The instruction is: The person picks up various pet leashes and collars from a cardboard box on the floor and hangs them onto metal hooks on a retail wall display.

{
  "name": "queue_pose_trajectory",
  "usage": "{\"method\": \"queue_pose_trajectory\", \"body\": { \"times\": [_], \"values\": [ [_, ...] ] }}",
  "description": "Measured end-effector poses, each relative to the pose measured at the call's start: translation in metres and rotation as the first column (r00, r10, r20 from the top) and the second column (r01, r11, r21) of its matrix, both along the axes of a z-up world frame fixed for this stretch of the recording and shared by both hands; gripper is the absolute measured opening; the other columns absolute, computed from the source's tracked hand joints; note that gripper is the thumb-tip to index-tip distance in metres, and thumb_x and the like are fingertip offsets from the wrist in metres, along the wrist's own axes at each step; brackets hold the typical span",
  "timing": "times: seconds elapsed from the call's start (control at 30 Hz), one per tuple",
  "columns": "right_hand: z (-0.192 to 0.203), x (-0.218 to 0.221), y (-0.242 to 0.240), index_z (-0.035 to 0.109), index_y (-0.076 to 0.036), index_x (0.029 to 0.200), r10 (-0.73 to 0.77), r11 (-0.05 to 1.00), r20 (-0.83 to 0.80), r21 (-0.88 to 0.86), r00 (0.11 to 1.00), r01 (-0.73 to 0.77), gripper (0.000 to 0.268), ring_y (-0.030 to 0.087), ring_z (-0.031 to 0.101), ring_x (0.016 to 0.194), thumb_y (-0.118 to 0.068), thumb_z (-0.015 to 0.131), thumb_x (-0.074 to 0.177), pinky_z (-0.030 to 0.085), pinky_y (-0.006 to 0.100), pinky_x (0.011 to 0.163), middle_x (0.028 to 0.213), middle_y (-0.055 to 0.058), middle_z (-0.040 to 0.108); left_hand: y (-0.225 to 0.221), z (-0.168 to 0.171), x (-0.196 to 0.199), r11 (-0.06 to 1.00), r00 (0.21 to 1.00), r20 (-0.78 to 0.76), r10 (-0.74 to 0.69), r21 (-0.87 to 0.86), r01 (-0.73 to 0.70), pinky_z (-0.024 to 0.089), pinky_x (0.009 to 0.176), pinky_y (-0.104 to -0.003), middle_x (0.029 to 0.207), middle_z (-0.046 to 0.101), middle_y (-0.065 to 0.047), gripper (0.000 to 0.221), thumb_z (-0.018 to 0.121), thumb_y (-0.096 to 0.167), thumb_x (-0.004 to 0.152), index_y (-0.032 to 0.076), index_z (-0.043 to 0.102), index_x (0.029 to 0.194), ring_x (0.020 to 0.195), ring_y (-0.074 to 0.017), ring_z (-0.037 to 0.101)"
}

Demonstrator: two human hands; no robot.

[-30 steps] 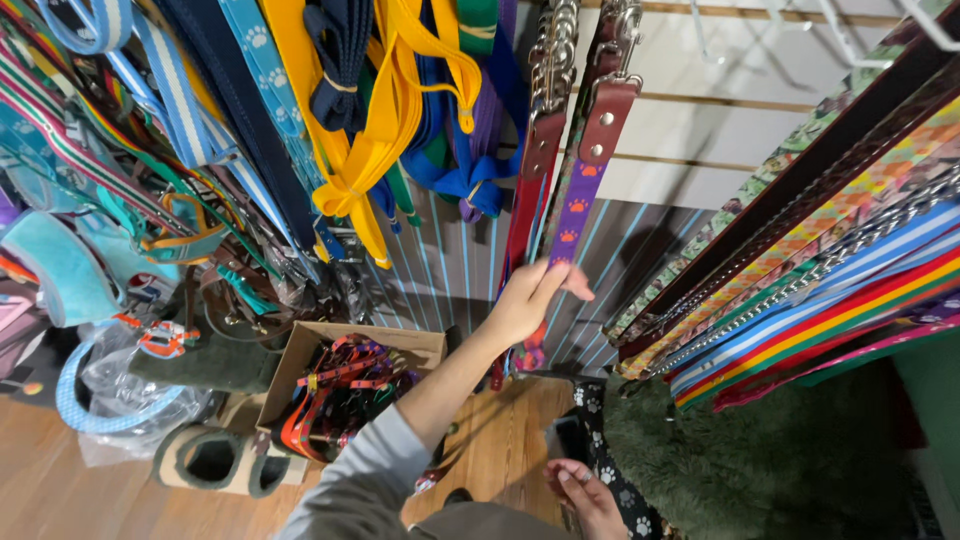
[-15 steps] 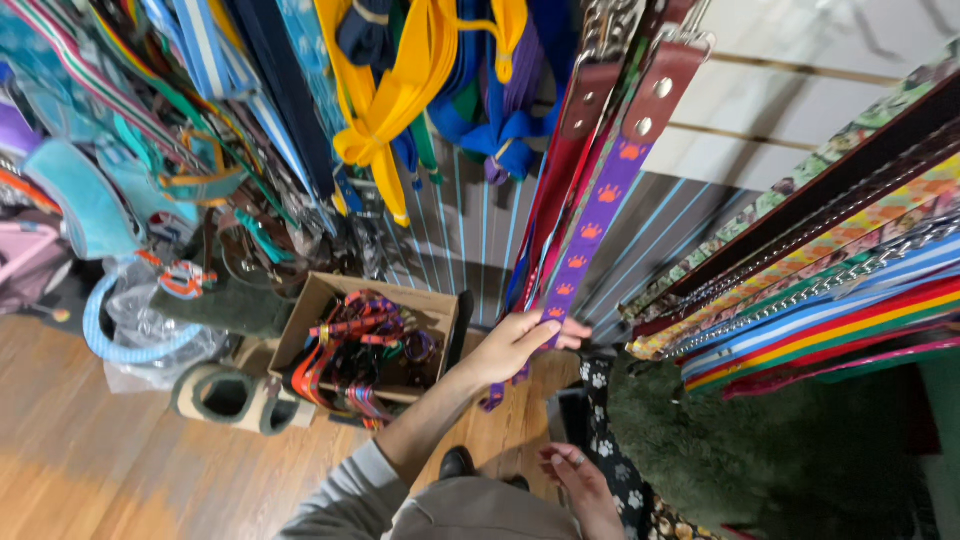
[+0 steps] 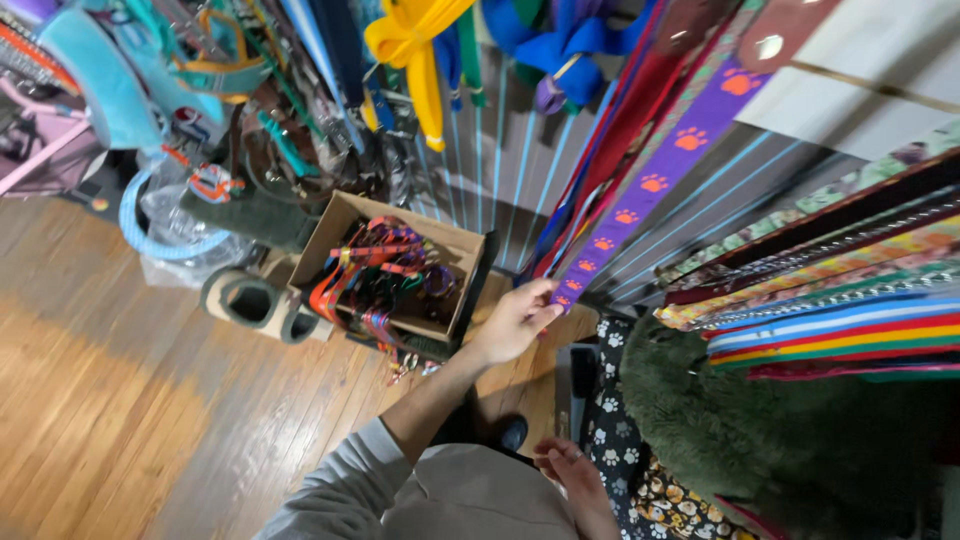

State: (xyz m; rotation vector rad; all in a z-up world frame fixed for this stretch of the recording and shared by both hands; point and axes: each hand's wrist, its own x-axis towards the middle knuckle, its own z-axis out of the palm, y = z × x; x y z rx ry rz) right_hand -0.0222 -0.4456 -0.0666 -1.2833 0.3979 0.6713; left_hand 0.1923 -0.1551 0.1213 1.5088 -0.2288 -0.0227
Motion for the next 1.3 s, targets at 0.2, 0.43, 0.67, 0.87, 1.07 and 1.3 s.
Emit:
{"method": "queue_pose_trajectory", "body": {
  "times": [0.2,0.43,0.67,0.87,1.07,1.3],
  "values": [
    [0.044,0.013,0.030,0.083,0.000,0.135,0.040,0.999,0.013,0.001,0.999,-0.040,0.040,0.026,0.081,0.106,-0.030,0.077,0.108,0.056,0.035,0.099,0.130,0.018,0.089,0.013,0.002,-0.027,0.950,0.978,0.180,-0.108,0.309,0.048,0.063,0.061,-0.025,0.105,0.080,-0.001,0.027,0.052,0.025,0.128,0.012,0.070,0.143,0.070,-0.0095,0.071],
    [0.092,0.026,0.083,0.081,0.001,0.135,-0.001,0.998,0.032,-0.057,0.999,0.003,0.039,0.026,0.082,0.110,-0.029,0.073,0.111,0.058,0.036,0.104,0.127,0.019,0.089,0.034,-0.006,-0.040,0.848,0.927,-0.166,-0.335,0.377,0.374,0.029,0.139,-0.053,0.173,0.059,-0.014,0.049,0.052,0.003,0.115,0.015,0.061,0.161,0.163,-0.0344,0.050],
    [0.138,0.035,0.151,0.083,-0.007,0.145,0.185,0.961,0.075,-0.224,0.980,-0.165,0.041,0.023,0.086,0.123,-0.029,0.065,0.115,0.061,0.034,0.112,0.136,0.012,0.090,0.102,-0.080,-0.029,0.888,0.935,-0.182,-0.304,0.301,0.348,0.072,0.092,-0.030,0.147,0.051,-0.021,0.045,0.052,-0.014,0.109,0.011,0.041,0.145,0.123,-0.0239,0.067],
    [0.133,0.027,0.174,0.086,-0.005,0.140,0.082,0.968,0.085,-0.245,0.993,-0.059,0.038,0.019,0.083,0.118,-0.026,0.069,0.113,0.059,0.031,0.107,0.135,0.009,0.091,0.141,-0.114,-0.046,0.808,0.707,-0.466,-0.533,-0.529,0.261,0.064,0.127,-0.044,0.149,0.076,-0.020,0.021,0.070,0.015,0.118,0.005,0.068,0.136,0.144,-0.0338,0.077],
    [0.159,0.019,0.187,0.078,-0.003,0.147,-0.012,0.995,0.232,-0.090,0.973,0.034,0.039,0.030,0.081,0.134,-0.024,0.067,0.115,0.064,0.043,0.120,0.143,0.016,0.085,0.149,-0.084,-0.036,0.695,0.562,-0.446,-0.697,-0.614,0.375,0.067,0.097,-0.039,0.176,0.063,-0.023,0.091,0.035,0.068,0.120,-0.004,0.061,0.169,0.130,-0.0351,0.081],
    [0.233,0.075,0.197,0.074,-0.007,0.150,-0.121,0.945,0.446,-0.221,0.887,0.240,0.044,0.029,0.068,0.156,-0.031,0.069,0.114,0.051,0.046,0.135,0.164,0.015,0.074,0.125,-0.037,-0.014,0.541,0.469,-0.298,-0.831,-0.627,0.560,0.054,0.087,-0.033,0.103,0.081,-0.017,0.066,0.040,0.035,0.129,0.003,0.077,0.086,0.088,-0.0215,0.071]
  ]
}}
